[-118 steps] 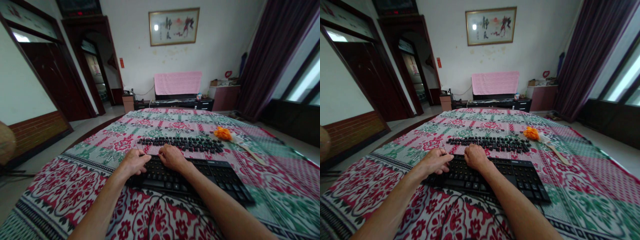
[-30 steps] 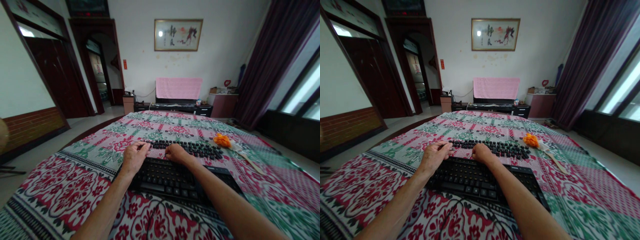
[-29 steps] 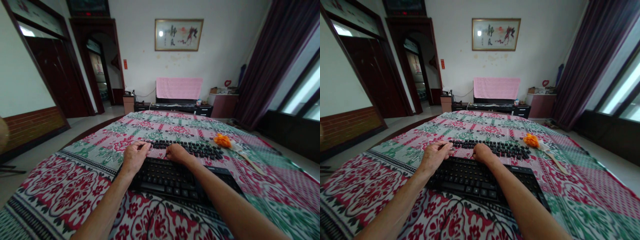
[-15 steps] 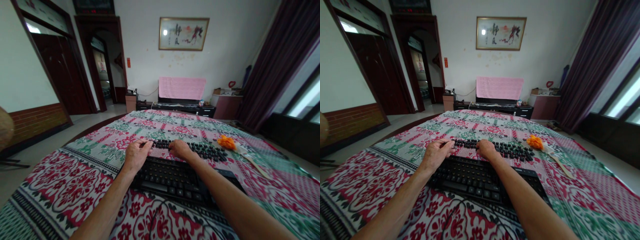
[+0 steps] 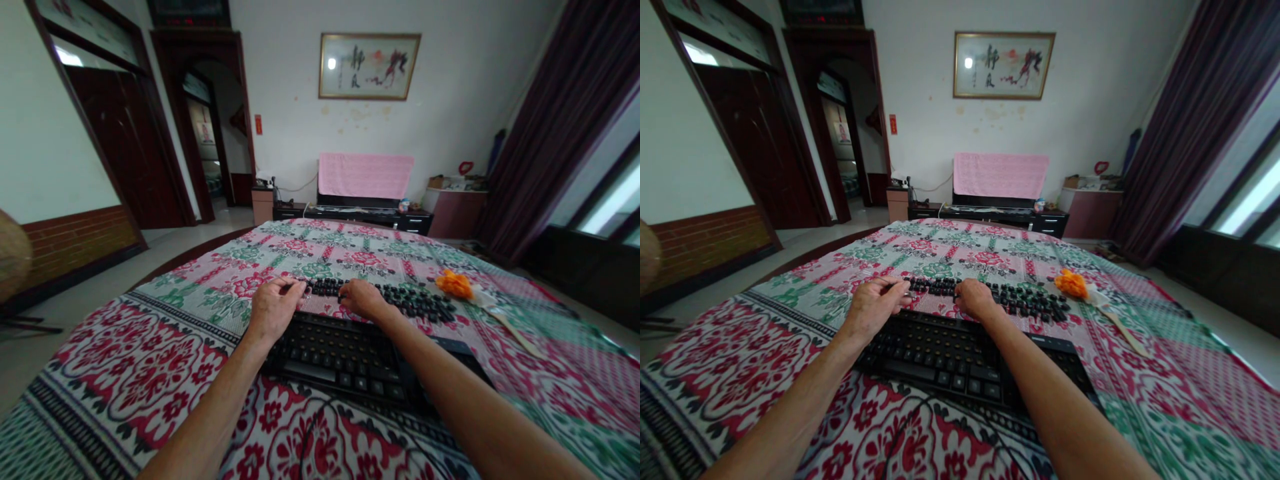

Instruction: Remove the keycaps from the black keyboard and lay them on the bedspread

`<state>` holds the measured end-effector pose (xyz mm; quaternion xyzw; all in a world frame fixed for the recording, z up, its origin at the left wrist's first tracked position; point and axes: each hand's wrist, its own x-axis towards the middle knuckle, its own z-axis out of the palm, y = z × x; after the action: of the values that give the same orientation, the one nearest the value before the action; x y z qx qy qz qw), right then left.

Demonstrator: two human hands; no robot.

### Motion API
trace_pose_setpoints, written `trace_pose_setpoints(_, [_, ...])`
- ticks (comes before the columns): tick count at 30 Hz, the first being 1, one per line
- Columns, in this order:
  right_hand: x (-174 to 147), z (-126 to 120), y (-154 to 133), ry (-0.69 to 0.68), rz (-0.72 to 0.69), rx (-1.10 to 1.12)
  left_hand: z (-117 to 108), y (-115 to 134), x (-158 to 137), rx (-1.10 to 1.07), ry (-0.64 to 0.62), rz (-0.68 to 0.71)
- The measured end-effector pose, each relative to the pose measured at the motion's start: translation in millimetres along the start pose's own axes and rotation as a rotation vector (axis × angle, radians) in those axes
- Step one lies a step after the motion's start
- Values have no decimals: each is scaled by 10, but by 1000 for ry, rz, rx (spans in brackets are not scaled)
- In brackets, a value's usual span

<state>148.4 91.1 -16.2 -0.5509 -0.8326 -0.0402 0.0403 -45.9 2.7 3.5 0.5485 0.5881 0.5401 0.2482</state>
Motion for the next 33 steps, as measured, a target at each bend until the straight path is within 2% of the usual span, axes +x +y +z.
trace_pose_setpoints(3, [-41, -64, -3, 32, -14, 11, -59, 56, 3, 33, -55, -38])
trace_pose_setpoints(5, [-82, -111, -37, 46, -64, 49, -129, 125, -6, 85, -148, -113])
trace_pose_setpoints(8, [-152, -147, -152, 54, -180, 181, -242, 236, -32, 147, -302, -264])
trace_pose_setpoints(11, [-223, -125, -309, 86, -233, 327, -306, 286, -58, 212, -382, -327])
trace_pose_setpoints(16, [-333, -27, -482, 53, -229, 377, -271, 211, -69, 344, -424, -320])
trace_pose_setpoints(24, [-390, 114, -502, 84, -222, 291, -151, 20, -49, 486, -426, -258])
trace_pose_setpoints(33, [-389, 174, -503, 80, -201, 304, -96, 37, -104, 555, -401, -212])
